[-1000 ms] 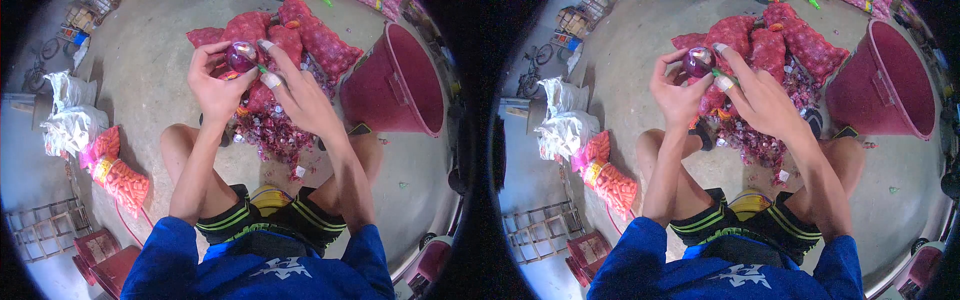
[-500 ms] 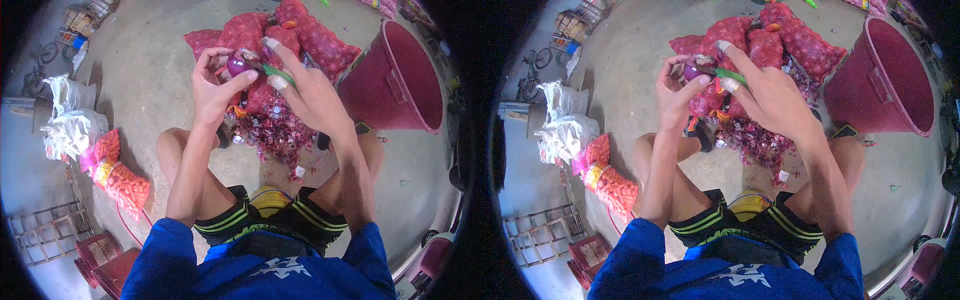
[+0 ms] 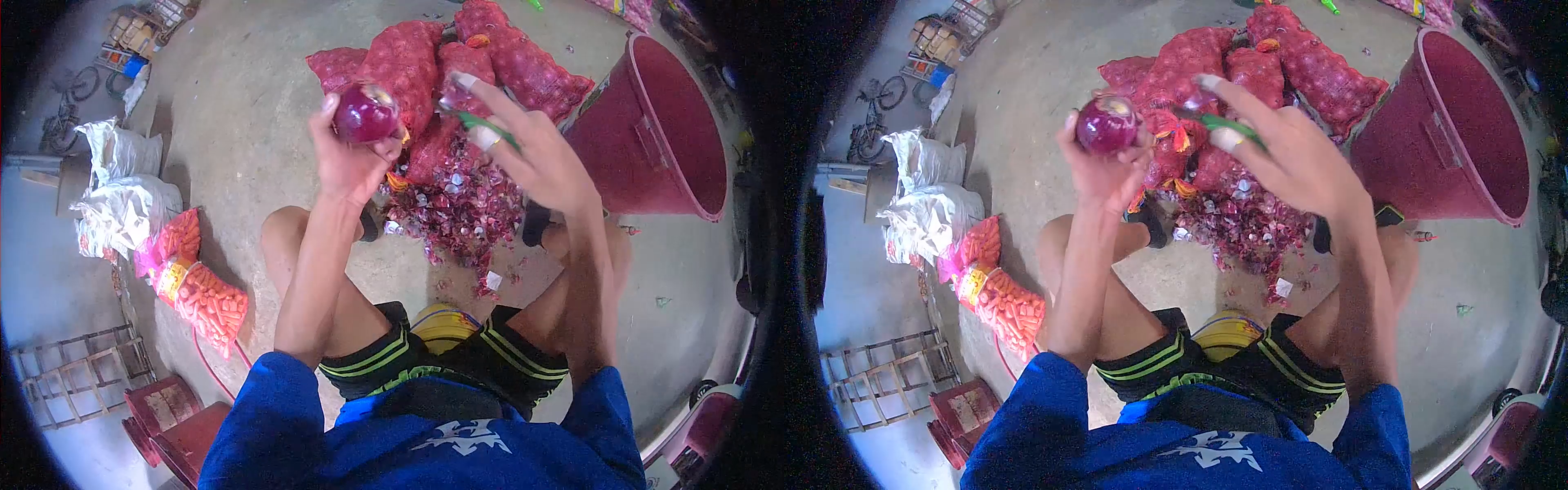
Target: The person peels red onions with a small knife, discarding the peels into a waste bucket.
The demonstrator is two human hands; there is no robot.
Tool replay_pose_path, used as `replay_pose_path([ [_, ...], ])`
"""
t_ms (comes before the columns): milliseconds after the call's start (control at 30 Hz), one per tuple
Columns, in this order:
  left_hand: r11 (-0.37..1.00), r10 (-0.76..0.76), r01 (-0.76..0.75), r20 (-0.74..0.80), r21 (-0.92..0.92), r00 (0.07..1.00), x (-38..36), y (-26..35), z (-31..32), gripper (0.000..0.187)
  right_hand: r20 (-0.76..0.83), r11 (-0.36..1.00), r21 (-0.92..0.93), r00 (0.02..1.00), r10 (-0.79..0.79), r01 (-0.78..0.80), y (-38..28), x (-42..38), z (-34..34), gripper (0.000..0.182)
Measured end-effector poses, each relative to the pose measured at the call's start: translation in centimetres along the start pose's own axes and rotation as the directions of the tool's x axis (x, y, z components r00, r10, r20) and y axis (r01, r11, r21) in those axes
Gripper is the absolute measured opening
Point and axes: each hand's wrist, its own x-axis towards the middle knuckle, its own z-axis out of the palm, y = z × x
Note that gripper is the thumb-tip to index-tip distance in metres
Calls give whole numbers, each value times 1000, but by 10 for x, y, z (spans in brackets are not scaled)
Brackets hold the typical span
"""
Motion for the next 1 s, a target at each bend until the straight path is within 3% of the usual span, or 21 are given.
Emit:
replay_pose_path([
  [67, 997, 67, -61, -134, 48, 989, 1, 3, 4, 70, -11, 1000, 2, 1000, 17, -17, 4, -1, -4, 59],
  [133, 993, 73, -60, -140, 98, 987, 1, 3, 6, 68, -10, 991, 120, 998, 66, -64, -10, 0, -6, 59],
  [200, 902, 181, -116, -119, 416, 976, 5, -2, 13, 65, 2, 986, 163, 1000, 21, -21, -16, 0, 2, 60],
  [267, 891, 212, -176, -39, 418, 977, 7, -4, 19, 55, 9, 978, 210, 1000, -19, 17, -21, 1, 9, 61],
  [333, 877, 258, -256, 52, 406, 965, 7, -5, 22, 28, -26, 972, 212, 995, -96, 99, -22, 3, 13, 61],
  [567, 817, 290, -308, 114, 487, 950, 5, 1, 14, 30, -68, 979, 66, 980, -187, 192, -3, 11, 18, 60],
  [633, 892, 213, -271, 192, 362, 958, 4, 4, 10, 36, -118, 998, 48, 992, 35, -29, -1, 12, 15, 59],
  [667, 893, 212, -270, 193, 360, 958, 3, 2, 9, 36, -119, 998, 46, 992, 37, -31, 0, 13, 15, 59],
  [733, 941, 208, -234, 128, 243, 970, 1, 2, 18, 41, -304, 989, 123, 945, 120, -86, 5, 15, 16, 58],
  [800, 972, 151, -163, 81, 168, 985, -2, 1, 20, 46, -250, 984, 90, 953, 172, -154, 24, 11, 20, 62],
  [867, 993, 79, -83, 51, 89, 996, 2, -3, 23, 50, -209, 960, -223, 970, 124, -171, 52, 3, 25, 65],
  [900, 995, 64, -61, 32, -73, 997, 3, -6, 24, 48, -209, 959, -226, 970, 126, -173, 45, 3, 24, 65],
  [933, 971, 52, -48, 13, -233, 999, 3, -8, 25, 46, -199, 976, -85, 964, 178, -198, 32, 5, 21, 64],
  [967, 971, 60, -56, 10, -233, 998, 5, -10, 16, 46, -180, 974, 60, 957, 227, -220, 23, 9, 18, 64],
  [1000, 955, 50, -41, 24, -293, 998, 6, -10, 8, 48, -176, 974, 61, 958, 224, -217, 20, 11, 17, 64],
])
